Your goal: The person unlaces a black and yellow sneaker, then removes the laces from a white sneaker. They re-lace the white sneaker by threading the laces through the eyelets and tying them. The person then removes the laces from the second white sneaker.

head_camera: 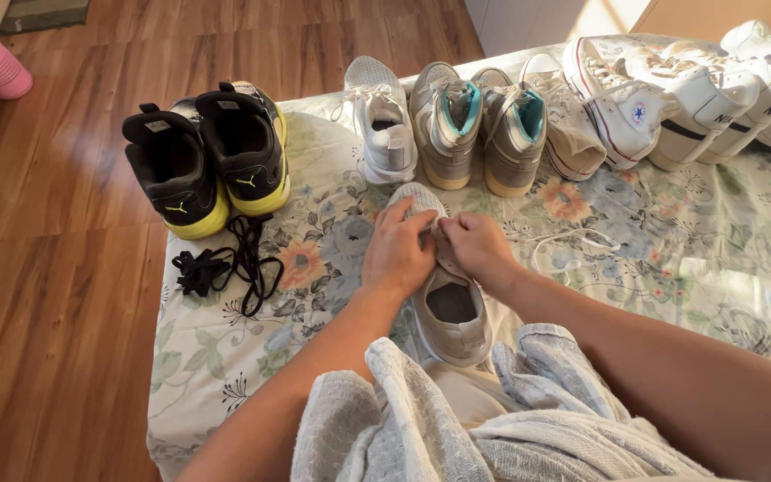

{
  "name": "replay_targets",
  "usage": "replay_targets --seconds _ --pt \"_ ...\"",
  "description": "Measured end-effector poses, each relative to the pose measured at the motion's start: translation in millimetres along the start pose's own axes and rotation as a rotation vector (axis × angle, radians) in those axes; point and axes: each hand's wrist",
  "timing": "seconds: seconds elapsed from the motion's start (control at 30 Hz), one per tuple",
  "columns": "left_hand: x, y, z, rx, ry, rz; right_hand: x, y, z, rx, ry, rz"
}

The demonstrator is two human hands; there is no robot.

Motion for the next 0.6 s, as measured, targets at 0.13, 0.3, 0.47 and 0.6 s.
replay_targets --seconds 0.13,0.3,0.47,0.6 --pt "-1 -4 8 0.093 0.047 0.159 4 23 14 -0.483 0.011 0.43" --pt "15 -7 10 0.165 0.146 0.233 20 29 16 -0.752 0.202 0.257" --pt "13 4 14 0.117 0.011 0.248 43 -7 30 0.466 0.266 -0.116" --pt "11 5 17 0.048 0.076 0.346 33 -27 32 1.132 0.105 -0.398"
Point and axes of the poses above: each hand's wrist, its own x-axis towards the middle knuckle, its own z-axis out of the back of the hand, y = z × x, and after that the axes turned 4 degrees about z, right-handed
